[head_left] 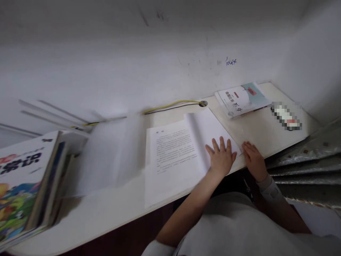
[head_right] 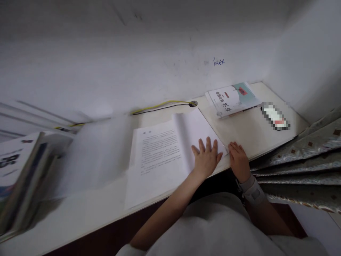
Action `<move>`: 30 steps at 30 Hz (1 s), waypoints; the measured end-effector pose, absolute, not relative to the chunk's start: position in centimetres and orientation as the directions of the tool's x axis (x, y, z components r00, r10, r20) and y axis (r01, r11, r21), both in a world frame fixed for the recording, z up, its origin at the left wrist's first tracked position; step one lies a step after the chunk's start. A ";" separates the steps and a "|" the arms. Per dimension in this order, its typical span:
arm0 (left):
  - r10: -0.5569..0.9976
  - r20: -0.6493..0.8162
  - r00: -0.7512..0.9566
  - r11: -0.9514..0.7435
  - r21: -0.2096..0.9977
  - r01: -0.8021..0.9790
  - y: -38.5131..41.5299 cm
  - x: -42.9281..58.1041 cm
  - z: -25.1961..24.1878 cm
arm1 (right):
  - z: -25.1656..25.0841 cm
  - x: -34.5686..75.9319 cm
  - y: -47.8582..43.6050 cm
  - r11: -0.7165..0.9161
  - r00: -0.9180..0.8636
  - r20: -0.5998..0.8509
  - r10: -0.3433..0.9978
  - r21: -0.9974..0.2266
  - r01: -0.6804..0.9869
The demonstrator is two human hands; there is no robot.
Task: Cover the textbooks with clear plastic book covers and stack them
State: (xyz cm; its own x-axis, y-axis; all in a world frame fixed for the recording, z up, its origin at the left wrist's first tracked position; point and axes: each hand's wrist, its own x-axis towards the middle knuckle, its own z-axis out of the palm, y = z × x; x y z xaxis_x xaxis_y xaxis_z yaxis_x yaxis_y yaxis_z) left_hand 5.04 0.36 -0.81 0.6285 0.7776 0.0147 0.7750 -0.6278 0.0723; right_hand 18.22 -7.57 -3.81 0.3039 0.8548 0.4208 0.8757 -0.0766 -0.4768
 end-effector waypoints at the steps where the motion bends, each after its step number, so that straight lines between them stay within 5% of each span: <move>1: 0.777 0.018 0.630 -0.629 0.075 0.774 0.4 5.1 -0.9 | -3.8 18.2 -7.6 -0.072 0.303 0.425 0.853 -0.479 0.875; 17: 0.779 0.033 0.626 -0.626 0.094 0.774 0.4 5.0 -1.2 | -2.3 18.5 -8.2 -0.029 0.403 0.489 0.773 -0.608 0.794; 30: 0.724 0.034 0.689 -0.690 0.084 0.719 -1.2 5.2 -0.7 | -4.1 19.7 -7.7 -0.126 0.240 0.377 0.895 -0.301 0.945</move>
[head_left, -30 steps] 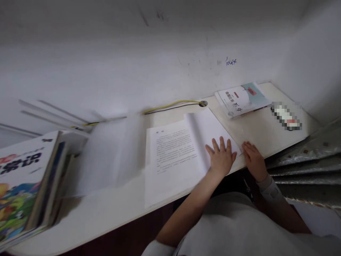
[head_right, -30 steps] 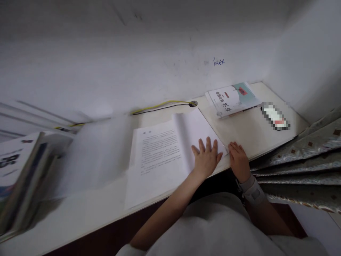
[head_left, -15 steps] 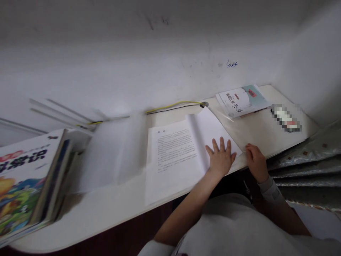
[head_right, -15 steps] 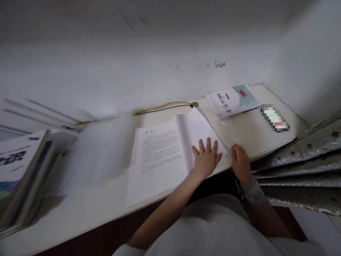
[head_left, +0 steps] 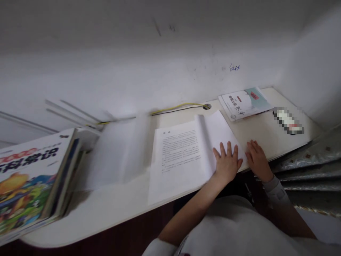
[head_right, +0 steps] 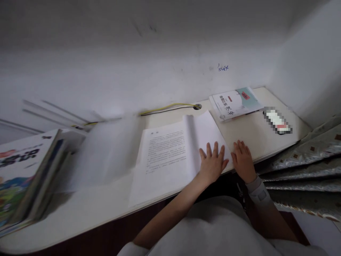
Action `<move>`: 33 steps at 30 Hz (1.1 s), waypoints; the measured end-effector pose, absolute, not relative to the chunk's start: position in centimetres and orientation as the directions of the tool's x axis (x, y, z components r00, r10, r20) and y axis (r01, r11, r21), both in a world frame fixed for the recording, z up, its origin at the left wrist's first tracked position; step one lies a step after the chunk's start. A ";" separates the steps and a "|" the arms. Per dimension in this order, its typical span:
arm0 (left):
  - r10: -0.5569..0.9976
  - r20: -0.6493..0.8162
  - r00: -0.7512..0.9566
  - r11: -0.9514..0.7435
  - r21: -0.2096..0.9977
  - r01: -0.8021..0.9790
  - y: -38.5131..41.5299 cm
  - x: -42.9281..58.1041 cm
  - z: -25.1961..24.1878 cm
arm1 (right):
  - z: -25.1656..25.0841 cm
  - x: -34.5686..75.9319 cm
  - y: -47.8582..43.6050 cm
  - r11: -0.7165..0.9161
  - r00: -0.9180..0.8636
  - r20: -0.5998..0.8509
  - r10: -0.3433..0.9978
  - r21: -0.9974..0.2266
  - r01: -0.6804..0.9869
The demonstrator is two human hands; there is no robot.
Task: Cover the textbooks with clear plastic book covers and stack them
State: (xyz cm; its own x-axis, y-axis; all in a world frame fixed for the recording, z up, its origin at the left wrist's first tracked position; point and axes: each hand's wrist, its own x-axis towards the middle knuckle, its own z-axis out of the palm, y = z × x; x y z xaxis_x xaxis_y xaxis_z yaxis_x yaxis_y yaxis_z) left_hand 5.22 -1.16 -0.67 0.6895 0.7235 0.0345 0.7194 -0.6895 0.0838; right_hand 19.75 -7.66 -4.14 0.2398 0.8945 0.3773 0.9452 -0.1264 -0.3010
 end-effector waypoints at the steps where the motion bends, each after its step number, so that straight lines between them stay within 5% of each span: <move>1: 0.718 0.033 0.695 -0.695 0.081 0.714 -1.4 5.2 -0.7 | -4.1 19.7 -7.7 -0.129 0.236 0.372 0.898 -0.289 0.949; 11: 0.610 -0.071 0.789 -0.784 0.088 0.614 -2.2 3.6 0.1 | -4.1 19.5 -7.6 -0.144 0.213 0.352 0.911 -0.212 0.967; 17: 0.311 -0.157 0.937 -0.918 0.207 0.339 5.1 3.5 2.3 | -4.0 19.7 -7.7 -0.124 0.176 0.351 0.920 -0.164 0.979; 22: 0.464 -0.095 0.881 -0.875 0.104 0.473 12.1 5.2 2.1 | -4.0 19.6 -7.7 -0.131 0.156 0.372 0.915 -0.094 0.987; 26: 0.458 -0.165 0.874 -0.871 0.112 0.478 14.7 6.5 1.3 | -4.2 19.6 -7.7 -0.125 0.151 0.397 0.906 -0.090 0.988; 33: 0.439 -0.070 0.896 -0.892 0.090 0.444 14.8 6.9 0.0 | -4.4 19.5 -7.6 -0.124 0.142 0.403 0.904 -0.071 0.990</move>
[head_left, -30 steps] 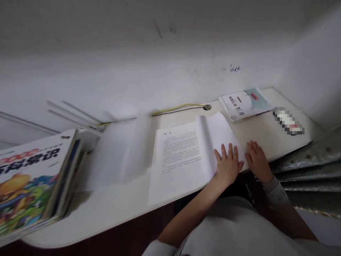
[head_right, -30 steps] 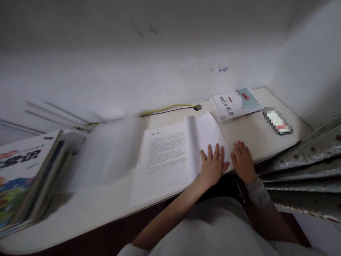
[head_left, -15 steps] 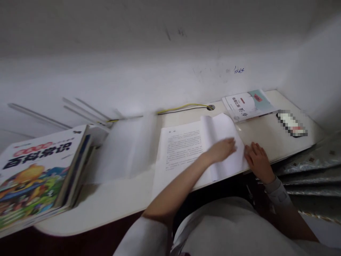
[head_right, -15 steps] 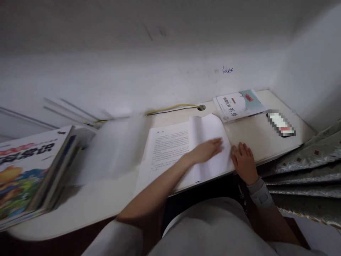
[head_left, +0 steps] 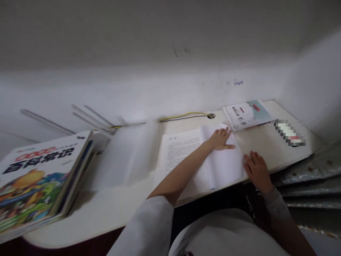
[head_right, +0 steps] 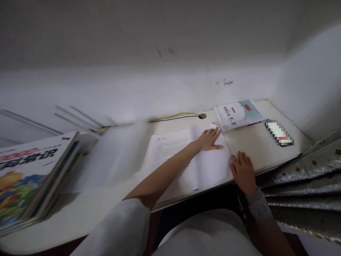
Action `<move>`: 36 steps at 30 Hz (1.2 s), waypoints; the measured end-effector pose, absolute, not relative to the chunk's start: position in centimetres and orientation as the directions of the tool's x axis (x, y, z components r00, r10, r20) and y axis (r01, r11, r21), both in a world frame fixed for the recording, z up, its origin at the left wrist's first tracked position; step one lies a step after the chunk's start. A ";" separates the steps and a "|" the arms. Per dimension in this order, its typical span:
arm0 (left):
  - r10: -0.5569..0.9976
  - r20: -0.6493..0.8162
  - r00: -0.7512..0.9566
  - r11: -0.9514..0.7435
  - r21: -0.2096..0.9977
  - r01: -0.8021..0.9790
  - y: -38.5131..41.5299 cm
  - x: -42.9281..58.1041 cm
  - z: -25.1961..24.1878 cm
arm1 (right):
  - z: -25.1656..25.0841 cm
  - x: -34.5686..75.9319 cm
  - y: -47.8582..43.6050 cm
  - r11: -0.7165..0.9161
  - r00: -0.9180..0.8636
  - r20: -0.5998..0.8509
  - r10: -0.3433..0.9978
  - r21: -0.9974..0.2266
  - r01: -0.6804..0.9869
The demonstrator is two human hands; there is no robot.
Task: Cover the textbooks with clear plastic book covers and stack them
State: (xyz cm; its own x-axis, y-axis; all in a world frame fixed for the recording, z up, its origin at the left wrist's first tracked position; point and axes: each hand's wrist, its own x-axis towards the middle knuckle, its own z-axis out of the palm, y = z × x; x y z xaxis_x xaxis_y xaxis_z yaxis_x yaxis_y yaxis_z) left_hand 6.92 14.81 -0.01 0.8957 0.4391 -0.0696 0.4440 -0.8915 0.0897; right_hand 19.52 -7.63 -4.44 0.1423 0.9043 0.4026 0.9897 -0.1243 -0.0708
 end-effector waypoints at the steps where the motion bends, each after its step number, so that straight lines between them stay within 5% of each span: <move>1: 0.408 -0.078 0.910 -0.904 0.101 0.414 14.6 6.8 -0.2 | -4.5 19.5 -7.6 -0.124 0.143 0.403 0.904 -0.072 0.990; 5: 0.300 -0.087 0.950 -0.939 0.149 0.310 14.3 6.3 -0.5 | -4.9 19.5 -7.6 -0.120 0.146 0.415 0.898 -0.089 0.989; 18: 0.513 0.071 0.855 -0.858 0.029 0.512 16.5 8.2 0.0 | -5.0 19.5 -7.6 -0.118 0.145 0.439 0.887 -0.087 0.989; 29: 0.506 -0.065 0.860 -0.863 -0.032 0.505 11.7 5.3 2.7 | -5.1 20.5 -8.0 -0.075 0.132 0.419 0.899 -0.149 0.986; 36: 0.436 -0.216 0.873 -0.889 0.043 0.455 5.7 0.9 1.9 | -4.8 23.3 -7.1 -0.134 0.196 0.390 0.900 -0.181 0.974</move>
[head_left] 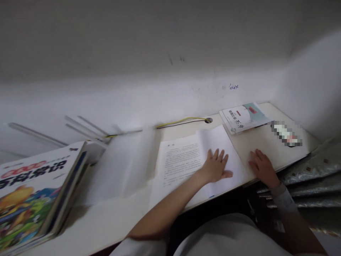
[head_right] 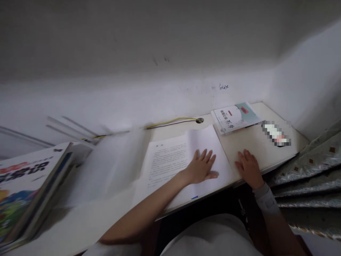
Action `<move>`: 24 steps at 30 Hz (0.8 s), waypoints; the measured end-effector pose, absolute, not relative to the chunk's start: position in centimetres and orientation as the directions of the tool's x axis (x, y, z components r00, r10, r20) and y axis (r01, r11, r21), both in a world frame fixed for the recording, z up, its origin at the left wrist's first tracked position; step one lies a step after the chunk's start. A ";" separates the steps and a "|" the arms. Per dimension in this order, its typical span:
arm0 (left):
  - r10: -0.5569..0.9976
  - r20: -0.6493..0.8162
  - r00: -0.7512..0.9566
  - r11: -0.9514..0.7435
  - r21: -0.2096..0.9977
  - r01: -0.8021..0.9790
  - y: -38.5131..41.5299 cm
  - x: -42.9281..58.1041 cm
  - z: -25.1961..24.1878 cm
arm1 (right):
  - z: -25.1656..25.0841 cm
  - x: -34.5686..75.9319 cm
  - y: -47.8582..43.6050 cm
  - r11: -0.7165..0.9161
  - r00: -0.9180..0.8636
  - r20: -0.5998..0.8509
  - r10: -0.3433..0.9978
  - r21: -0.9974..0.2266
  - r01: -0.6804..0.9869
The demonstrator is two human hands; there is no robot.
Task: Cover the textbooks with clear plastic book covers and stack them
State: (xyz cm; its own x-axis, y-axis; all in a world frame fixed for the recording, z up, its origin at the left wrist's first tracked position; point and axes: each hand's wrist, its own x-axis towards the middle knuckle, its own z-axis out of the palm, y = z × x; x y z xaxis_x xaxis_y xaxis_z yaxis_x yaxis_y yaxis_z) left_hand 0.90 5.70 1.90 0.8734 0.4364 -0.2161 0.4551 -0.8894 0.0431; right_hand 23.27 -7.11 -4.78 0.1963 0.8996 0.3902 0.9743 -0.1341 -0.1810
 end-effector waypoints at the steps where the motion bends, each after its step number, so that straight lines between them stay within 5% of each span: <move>1: 0.436 -0.213 0.874 -0.890 0.045 0.454 5.5 1.0 1.6 | -4.8 23.5 -6.8 -0.132 0.193 0.378 0.906 -0.179 0.975; 13: 0.385 -0.209 0.899 -0.897 0.145 0.417 6.5 4.0 0.7 | -3.9 27.3 -2.8 -0.010 0.211 0.338 0.917 -0.509 0.861; 20: 0.401 -0.167 0.901 -0.894 0.143 0.424 6.6 4.2 0.3 | -3.4 26.8 -2.1 -0.014 0.250 0.354 0.901 -0.553 0.833; 24: 0.334 -0.165 0.928 -0.918 0.166 0.360 6.5 3.9 0.2 | -2.8 27.0 -2.4 -0.041 0.308 0.254 0.917 -0.708 0.705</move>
